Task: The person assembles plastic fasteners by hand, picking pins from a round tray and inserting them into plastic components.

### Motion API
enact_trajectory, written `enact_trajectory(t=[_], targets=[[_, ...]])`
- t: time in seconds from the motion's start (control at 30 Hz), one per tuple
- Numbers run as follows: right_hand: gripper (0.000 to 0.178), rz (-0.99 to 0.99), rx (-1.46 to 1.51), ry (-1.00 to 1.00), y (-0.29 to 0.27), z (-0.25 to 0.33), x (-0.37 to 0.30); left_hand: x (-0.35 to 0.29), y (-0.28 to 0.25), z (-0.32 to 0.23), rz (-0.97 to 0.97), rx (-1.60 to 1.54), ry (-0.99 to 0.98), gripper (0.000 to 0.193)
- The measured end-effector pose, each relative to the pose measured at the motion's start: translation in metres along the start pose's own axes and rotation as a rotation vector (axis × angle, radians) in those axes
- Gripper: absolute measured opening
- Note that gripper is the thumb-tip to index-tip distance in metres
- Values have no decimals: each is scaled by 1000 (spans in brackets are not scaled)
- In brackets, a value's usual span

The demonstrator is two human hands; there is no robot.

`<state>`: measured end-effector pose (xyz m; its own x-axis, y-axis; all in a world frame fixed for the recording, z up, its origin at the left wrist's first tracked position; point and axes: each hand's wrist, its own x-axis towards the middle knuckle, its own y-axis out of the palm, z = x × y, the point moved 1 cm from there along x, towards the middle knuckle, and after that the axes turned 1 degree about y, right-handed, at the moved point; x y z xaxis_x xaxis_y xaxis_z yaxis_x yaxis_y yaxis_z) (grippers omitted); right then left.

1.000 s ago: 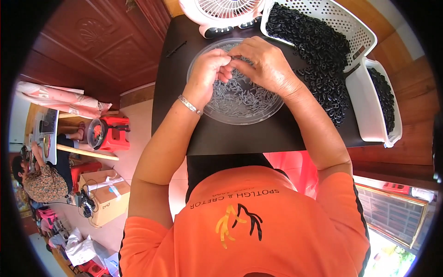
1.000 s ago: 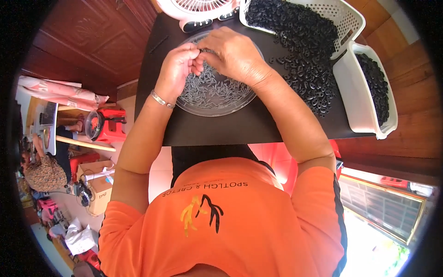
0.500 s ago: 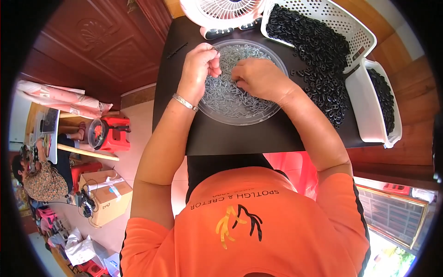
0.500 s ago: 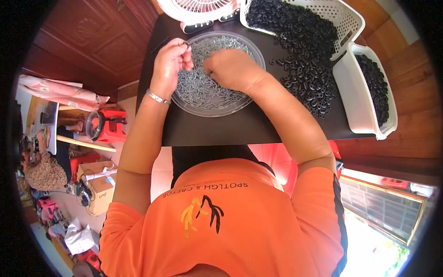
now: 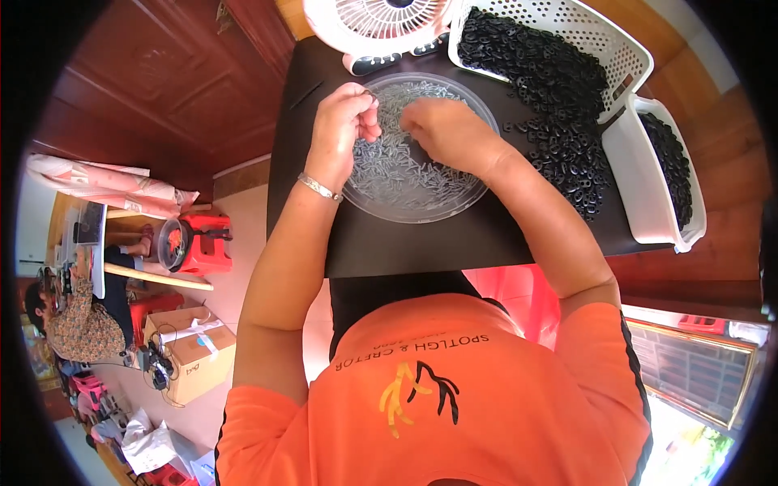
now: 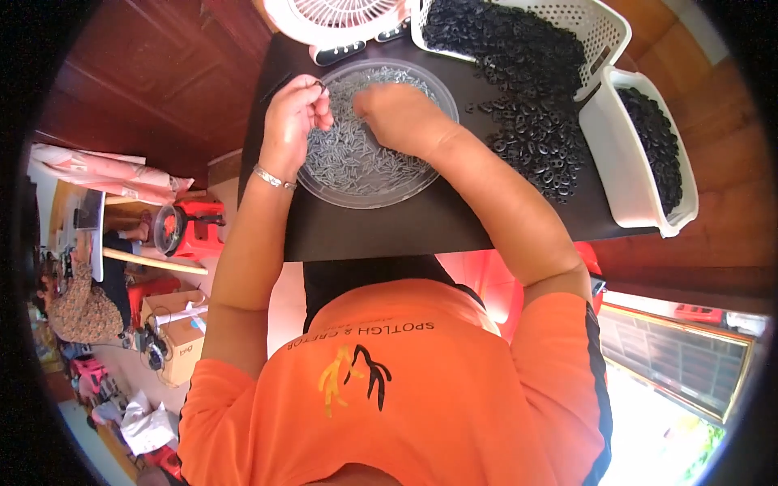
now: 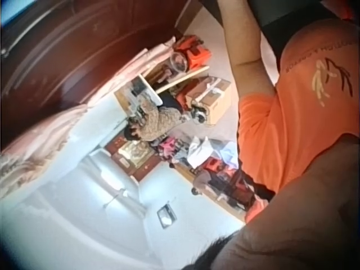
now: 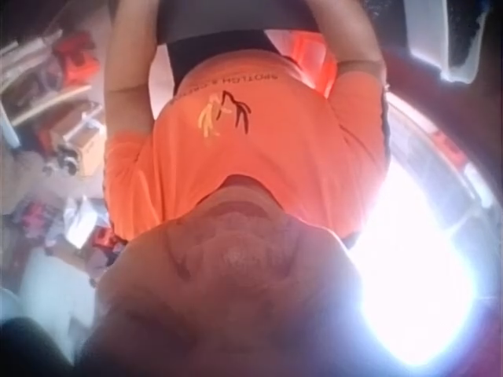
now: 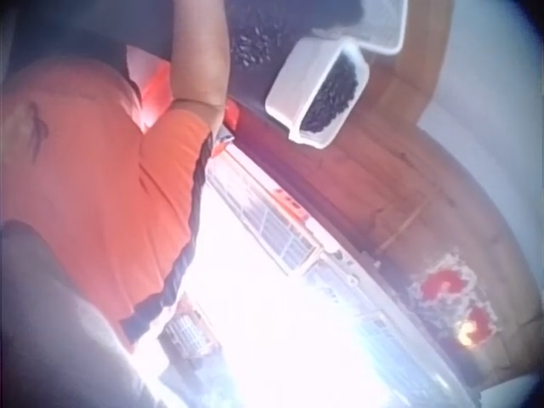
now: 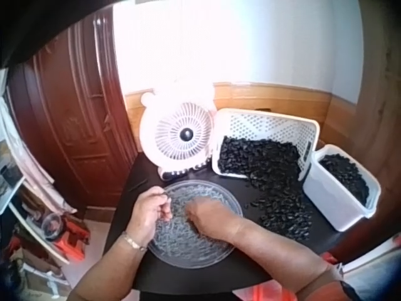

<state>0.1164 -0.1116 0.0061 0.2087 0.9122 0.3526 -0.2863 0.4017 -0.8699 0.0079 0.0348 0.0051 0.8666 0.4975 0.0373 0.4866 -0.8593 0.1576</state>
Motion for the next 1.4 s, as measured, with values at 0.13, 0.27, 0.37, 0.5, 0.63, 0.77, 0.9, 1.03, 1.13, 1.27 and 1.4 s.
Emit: enact_trajectory(t=[0.13, 0.27, 0.37, 0.5, 0.63, 0.77, 0.9, 1.03, 1.13, 1.27, 1.4], targets=[[16, -189, 273, 104, -5, -11, 4, -1, 3, -1, 0, -12, -15, 12], [16, -111, 616, 290, -13, -10, 7, 0, 1, -1, 2, -2, -18, 12], [16, -62, 800, 371, -13, -12, 7, -1, 3, -2, 22, 4, -28, 12], [16, -135, 1213, 462, -12, -10, 8, -1, 7, -1, 100, 12, -4, 12], [15, -146, 1244, 497, -13, -11, 8, -4, 9, -2, 159, 73, 67, 13], [19, -164, 1177, 473, -9, -10, 8, -9, 21, 0, 201, 179, 200, 9], [26, -163, 939, 466, -10, -1, 7, -12, 27, 0, 229, 259, 267, 6], [30, -87, 778, 419, -6, -3, 8, -11, 25, 2, 232, 287, 353, 6], [31, -20, 819, 429, -5, -2, 7, -14, 25, -2, 243, 145, 213, 8], [30, -7, 934, 423, -8, 4, 5, -14, 24, -8, 213, 135, 144, 17], [28, 7, 951, 372, -6, 1, 6, -10, 21, -5, 214, 7, 90, 17]])
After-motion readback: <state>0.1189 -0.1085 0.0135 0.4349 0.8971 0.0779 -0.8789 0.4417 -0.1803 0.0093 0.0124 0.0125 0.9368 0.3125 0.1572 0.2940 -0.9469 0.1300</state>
